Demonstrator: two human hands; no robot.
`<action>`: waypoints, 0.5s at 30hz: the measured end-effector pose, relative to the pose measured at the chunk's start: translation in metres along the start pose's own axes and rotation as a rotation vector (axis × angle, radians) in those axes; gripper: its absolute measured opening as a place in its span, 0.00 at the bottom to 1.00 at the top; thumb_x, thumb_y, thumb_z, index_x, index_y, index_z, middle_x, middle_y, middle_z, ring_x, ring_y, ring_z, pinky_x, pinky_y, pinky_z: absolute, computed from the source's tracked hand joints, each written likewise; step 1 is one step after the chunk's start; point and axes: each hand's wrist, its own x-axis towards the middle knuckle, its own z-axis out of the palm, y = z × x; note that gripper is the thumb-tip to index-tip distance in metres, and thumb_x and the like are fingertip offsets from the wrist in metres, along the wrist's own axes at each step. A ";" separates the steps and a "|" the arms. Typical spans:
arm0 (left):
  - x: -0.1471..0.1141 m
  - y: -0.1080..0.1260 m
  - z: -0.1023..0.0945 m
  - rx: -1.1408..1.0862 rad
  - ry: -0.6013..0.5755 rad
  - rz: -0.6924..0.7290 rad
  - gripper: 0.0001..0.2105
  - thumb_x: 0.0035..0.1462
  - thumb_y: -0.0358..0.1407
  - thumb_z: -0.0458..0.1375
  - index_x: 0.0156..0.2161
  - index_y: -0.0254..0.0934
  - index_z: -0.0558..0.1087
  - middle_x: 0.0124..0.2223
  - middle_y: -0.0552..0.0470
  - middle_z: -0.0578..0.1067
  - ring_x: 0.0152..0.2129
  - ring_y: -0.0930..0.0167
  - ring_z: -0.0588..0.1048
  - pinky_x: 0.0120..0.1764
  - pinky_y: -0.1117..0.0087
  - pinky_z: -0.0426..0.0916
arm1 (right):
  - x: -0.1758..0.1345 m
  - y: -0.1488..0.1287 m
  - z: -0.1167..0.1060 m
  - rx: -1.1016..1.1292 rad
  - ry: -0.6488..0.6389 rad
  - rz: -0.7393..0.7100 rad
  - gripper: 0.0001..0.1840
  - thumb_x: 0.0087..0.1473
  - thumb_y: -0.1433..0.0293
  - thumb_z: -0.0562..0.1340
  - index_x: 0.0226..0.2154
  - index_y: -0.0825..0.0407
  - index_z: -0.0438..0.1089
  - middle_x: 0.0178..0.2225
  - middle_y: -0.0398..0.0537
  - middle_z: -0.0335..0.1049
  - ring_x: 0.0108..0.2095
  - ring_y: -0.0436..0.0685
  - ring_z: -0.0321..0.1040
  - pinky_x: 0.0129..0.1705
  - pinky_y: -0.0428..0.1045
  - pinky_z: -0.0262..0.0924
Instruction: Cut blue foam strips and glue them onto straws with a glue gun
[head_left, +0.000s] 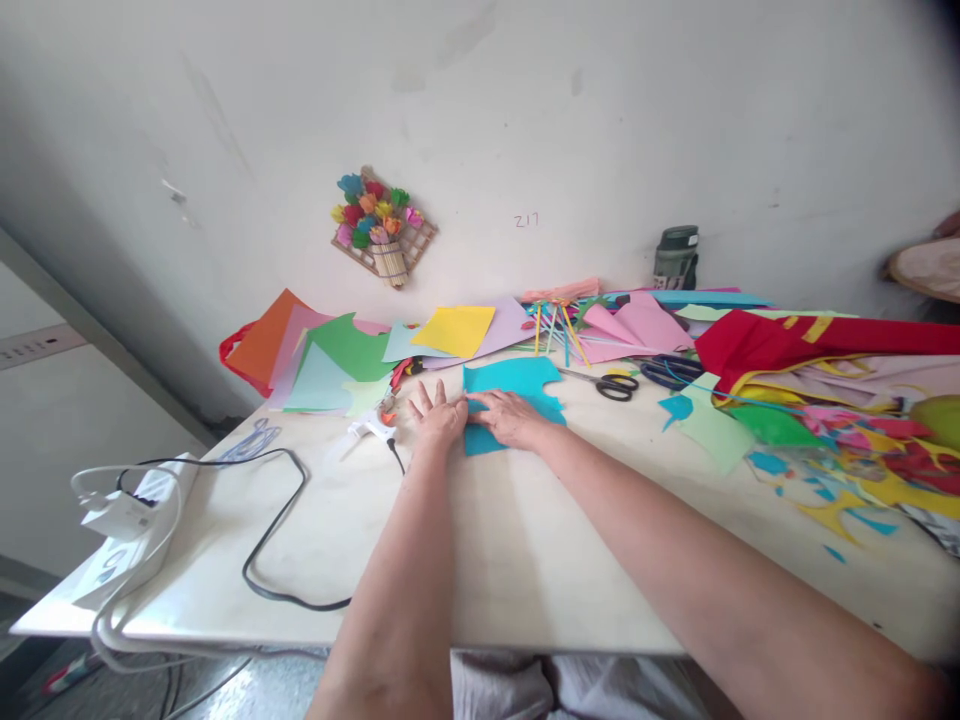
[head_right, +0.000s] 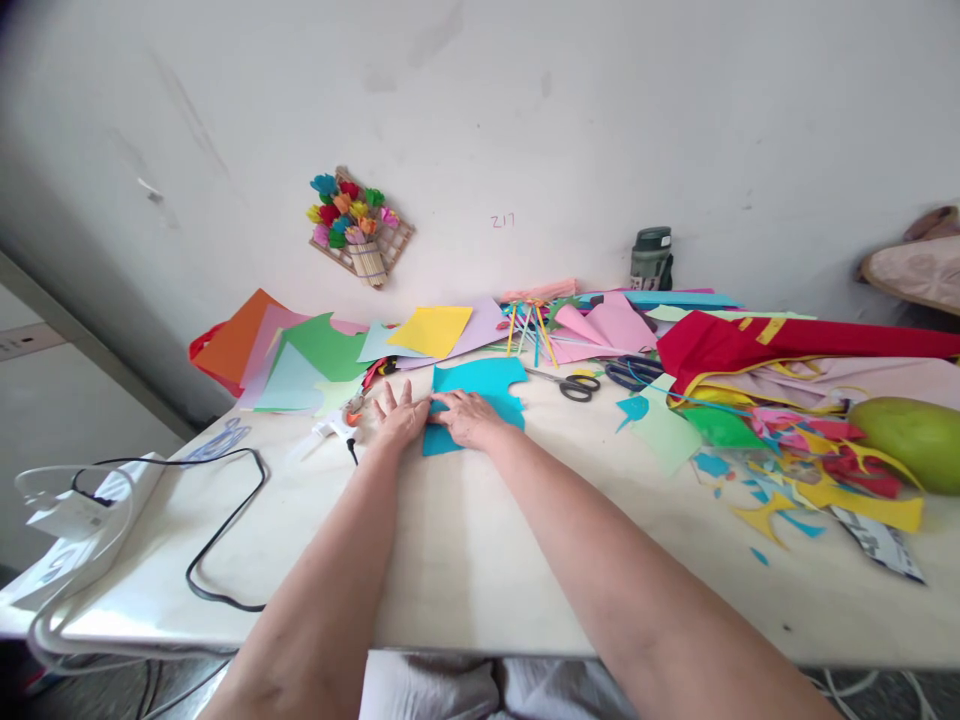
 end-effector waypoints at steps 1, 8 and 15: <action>0.001 0.001 0.000 0.001 -0.001 0.001 0.21 0.53 0.44 0.38 0.50 0.51 0.64 0.61 0.61 0.44 0.56 0.62 0.27 0.53 0.51 0.25 | 0.000 0.000 0.000 0.001 -0.002 0.002 0.19 0.55 0.70 0.47 0.46 0.36 0.63 0.55 0.39 0.51 0.53 0.59 0.48 0.49 0.55 0.48; 0.007 0.002 -0.008 0.076 0.000 0.065 0.21 0.54 0.42 0.39 0.52 0.53 0.60 0.61 0.61 0.45 0.56 0.61 0.28 0.51 0.48 0.24 | 0.000 0.000 0.000 0.004 -0.005 0.014 0.18 0.55 0.68 0.48 0.45 0.37 0.64 0.55 0.40 0.51 0.53 0.59 0.48 0.49 0.55 0.48; 0.013 0.007 -0.016 0.212 0.056 0.169 0.20 0.54 0.43 0.40 0.51 0.52 0.63 0.61 0.61 0.46 0.56 0.61 0.27 0.51 0.49 0.22 | -0.001 -0.001 0.000 -0.019 0.003 0.006 0.17 0.55 0.67 0.48 0.44 0.39 0.66 0.54 0.44 0.53 0.51 0.59 0.50 0.47 0.55 0.50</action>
